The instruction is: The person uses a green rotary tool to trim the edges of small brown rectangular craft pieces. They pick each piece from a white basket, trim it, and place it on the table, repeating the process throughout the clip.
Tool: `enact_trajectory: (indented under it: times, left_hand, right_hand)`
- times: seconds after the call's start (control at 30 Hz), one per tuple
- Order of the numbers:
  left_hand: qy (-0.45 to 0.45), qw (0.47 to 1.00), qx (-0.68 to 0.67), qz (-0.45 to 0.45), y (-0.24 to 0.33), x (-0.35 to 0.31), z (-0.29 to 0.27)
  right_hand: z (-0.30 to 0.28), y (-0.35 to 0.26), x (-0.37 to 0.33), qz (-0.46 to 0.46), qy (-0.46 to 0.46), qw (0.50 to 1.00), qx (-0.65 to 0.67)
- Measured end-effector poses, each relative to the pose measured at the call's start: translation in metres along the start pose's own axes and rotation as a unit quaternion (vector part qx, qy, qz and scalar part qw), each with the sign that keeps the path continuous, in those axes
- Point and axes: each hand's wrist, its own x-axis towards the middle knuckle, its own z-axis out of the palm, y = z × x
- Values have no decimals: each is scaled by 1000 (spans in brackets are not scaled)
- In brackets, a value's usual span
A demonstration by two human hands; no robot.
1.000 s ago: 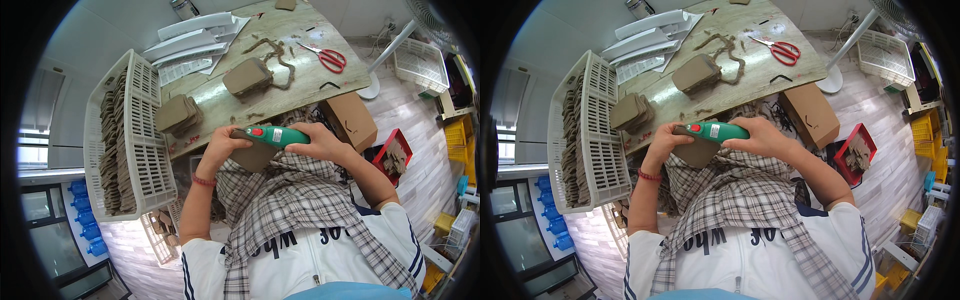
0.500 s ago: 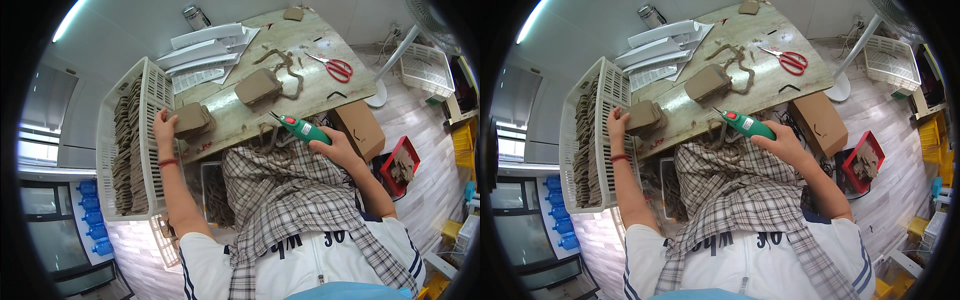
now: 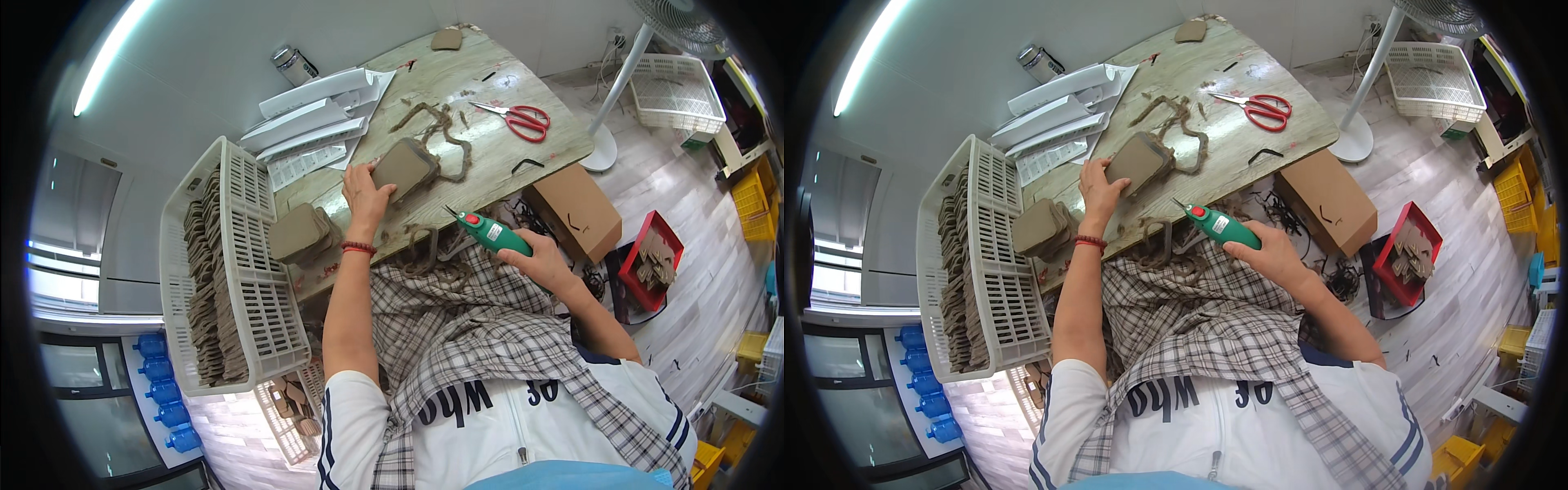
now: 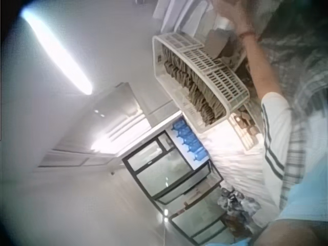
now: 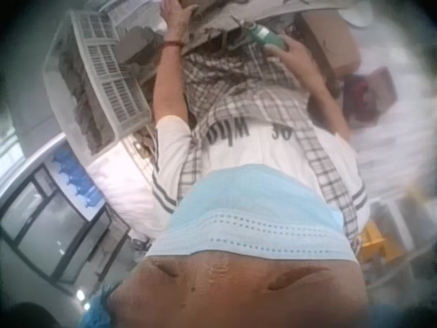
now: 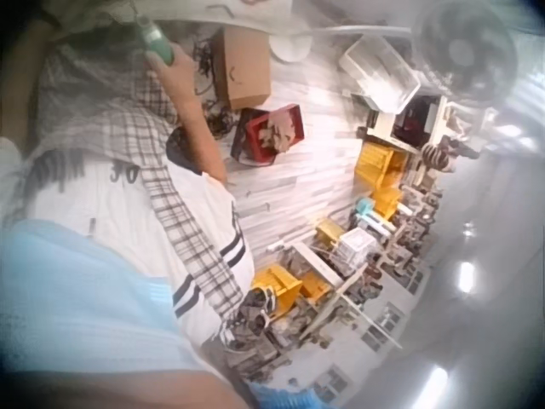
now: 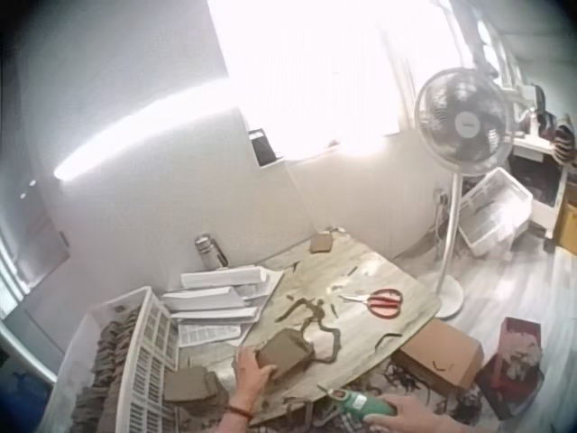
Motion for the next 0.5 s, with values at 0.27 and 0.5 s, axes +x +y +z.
enact_trajectory:
  times: [0.27,0.5]
  left_hand:
    - [26,975,-172,-138,19,-23,-18]
    - [190,585,-745,-257,96,-46,-38]
  right_hand:
    - [4,-12,4,15,-6,1000,23]
    - [15,-29,6,-29,48,998,36]
